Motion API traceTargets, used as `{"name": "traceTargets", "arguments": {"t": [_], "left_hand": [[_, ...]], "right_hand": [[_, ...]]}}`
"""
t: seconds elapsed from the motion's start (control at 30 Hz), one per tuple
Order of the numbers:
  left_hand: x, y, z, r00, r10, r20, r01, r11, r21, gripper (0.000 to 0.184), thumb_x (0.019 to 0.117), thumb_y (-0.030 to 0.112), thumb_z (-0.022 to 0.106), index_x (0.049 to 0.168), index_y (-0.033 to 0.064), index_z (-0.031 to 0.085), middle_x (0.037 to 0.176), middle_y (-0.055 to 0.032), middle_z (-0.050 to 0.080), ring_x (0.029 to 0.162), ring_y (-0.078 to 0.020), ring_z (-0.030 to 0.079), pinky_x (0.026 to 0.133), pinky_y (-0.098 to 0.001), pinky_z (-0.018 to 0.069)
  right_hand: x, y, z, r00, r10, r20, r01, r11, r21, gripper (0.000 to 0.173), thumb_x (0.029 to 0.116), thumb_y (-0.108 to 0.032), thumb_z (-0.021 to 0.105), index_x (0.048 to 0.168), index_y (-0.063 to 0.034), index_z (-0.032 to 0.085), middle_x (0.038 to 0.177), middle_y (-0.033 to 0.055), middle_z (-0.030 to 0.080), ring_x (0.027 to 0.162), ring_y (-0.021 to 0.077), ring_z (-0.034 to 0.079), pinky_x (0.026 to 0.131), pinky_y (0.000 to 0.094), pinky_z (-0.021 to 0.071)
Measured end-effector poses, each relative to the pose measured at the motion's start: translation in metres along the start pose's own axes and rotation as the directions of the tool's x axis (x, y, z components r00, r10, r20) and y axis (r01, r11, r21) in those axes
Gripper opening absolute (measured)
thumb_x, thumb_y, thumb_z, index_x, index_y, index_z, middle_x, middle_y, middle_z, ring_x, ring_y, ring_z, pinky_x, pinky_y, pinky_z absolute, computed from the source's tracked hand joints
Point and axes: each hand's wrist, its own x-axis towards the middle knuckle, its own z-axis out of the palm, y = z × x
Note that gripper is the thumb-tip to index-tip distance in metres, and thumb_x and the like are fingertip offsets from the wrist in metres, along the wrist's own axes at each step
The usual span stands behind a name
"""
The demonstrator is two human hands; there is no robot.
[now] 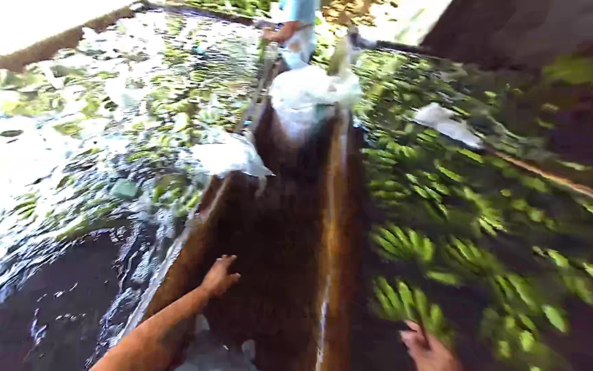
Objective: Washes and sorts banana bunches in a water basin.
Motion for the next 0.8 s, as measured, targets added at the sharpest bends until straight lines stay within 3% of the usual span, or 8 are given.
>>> {"name": "traceTargets", "arguments": {"t": [0.1,0.2,0.33,0.43,0.5,0.57,0.67,0.8], "left_hand": [[-0.062,-0.124,-0.108,0.896,-0.319,-0.308,0.219,0.922,-0.318,0.063,0.097,0.027,0.069,0.152,0.0069,0.046,0.146,-0.0249,0.053,0.136,-0.0403,0.052,0.114,-0.0591,0.0399],[-0.16,-0.247,-0.174,0.645,-0.597,-0.478,0.284,0.767,-0.575,0.061,0.1004,0.025,0.064,0.152,0.0015,0.043,0.149,-0.0281,0.048,0.139,-0.0425,0.047,0.115,-0.0582,0.0377],[-0.286,-0.346,-0.17,0.176,-0.887,-0.427,0.288,0.461,-0.839,0.054,0.1038,0.024,0.059,0.15,-0.0005,0.046,0.144,-0.0299,0.052,0.135,-0.0435,0.05,0.112,-0.0599,0.0385],[-0.329,-0.375,-0.121,-0.063,-0.961,-0.268,0.199,0.251,-0.947,0.059,0.102,0.024,0.061,0.15,-0.0046,0.042,0.145,-0.0335,0.049,0.137,-0.0467,0.047,0.112,-0.0613,0.0382],[-0.315,-0.378,-0.088,-0.132,-0.981,-0.142,0.175,0.118,-0.978,0.071,0.0992,0.026,0.066,0.155,-0.0028,0.033,0.149,-0.0343,0.044,0.139,-0.0477,0.045,0.113,-0.0616,0.0379],[-0.286,-0.378,-0.072,-0.09,-0.987,-0.133,0.224,0.11,-0.968,0.082,0.0953,0.031,0.072,0.156,-0.0039,0.029,0.153,-0.036,0.039,0.14,-0.0507,0.042,0.114,-0.0644,0.0358],[-0.244,-0.391,-0.106,0.056,-0.958,-0.281,0.315,0.284,-0.906,0.08,0.096,0.035,0.069,0.156,-0.0039,0.033,0.157,-0.0321,0.036,0.146,-0.0463,0.037,0.119,-0.0606,0.0318],[-0.221,-0.449,-0.232,-0.131,-0.826,-0.548,0.403,0.461,-0.791,0.074,0.0973,0.033,0.066,0.155,-0.0014,0.036,0.16,-0.0318,0.031,0.149,-0.0473,0.029,0.12,-0.0594,0.0296]], "right_hand": [[0.045,-0.153,0.089,0.935,-0.222,0.277,0.245,0.968,-0.05,0.037,0.1042,-0.014,0.056,0.138,0.0013,0.06,0.121,0.0255,0.067,0.096,0.0375,0.071,0.086,0.055,0.0589],[0.044,-0.285,0.182,0.742,-0.359,0.566,0.497,0.862,-0.105,0.035,0.1056,-0.017,0.055,0.138,-0.0055,0.062,0.122,0.0194,0.068,0.094,0.0311,0.072,0.086,0.0489,0.0602],[0.013,-0.406,0.294,0.431,-0.416,0.8,0.732,0.68,-0.041,0.034,0.1043,-0.017,0.058,0.136,-0.0069,0.064,0.121,0.0171,0.069,0.097,0.03,0.071,0.089,0.0491,0.0584],[-0.023,-0.475,0.371,0.239,-0.409,0.881,0.821,0.569,0.042,0.034,0.1039,-0.017,0.058,0.135,-0.0064,0.064,0.124,0.0169,0.069,0.103,0.0303,0.071,0.095,0.0498,0.0568],[-0.037,-0.511,0.418,0.126,-0.439,0.89,0.852,0.508,0.13,0.033,0.1034,-0.015,0.058,0.133,-0.0037,0.066,0.124,0.0183,0.069,0.105,0.0299,0.071,0.097,0.0479,0.0564],[-0.039,-0.543,0.465,0.079,-0.443,0.893,0.847,0.503,0.174,0.032,0.1022,-0.014,0.059,0.132,-0.0032,0.066,0.129,0.0205,0.066,0.107,0.0308,0.07,0.097,0.0471,0.0563],[-0.014,-0.599,0.539,0.17,-0.44,0.882,0.858,0.507,0.088,0.038,0.0988,-0.015,0.066,0.136,-0.0072,0.064,0.136,0.022,0.06,0.107,0.033,0.069,0.091,0.0487,0.0597],[0.046,-0.684,0.615,0.306,-0.54,0.784,0.928,0.355,-0.117,0.079,0.0888,-0.024,0.08,0.156,-0.0095,0.042,0.155,0.0315,0.039,0.136,0.0502,0.048,0.108,0.0646,0.0447]]}}
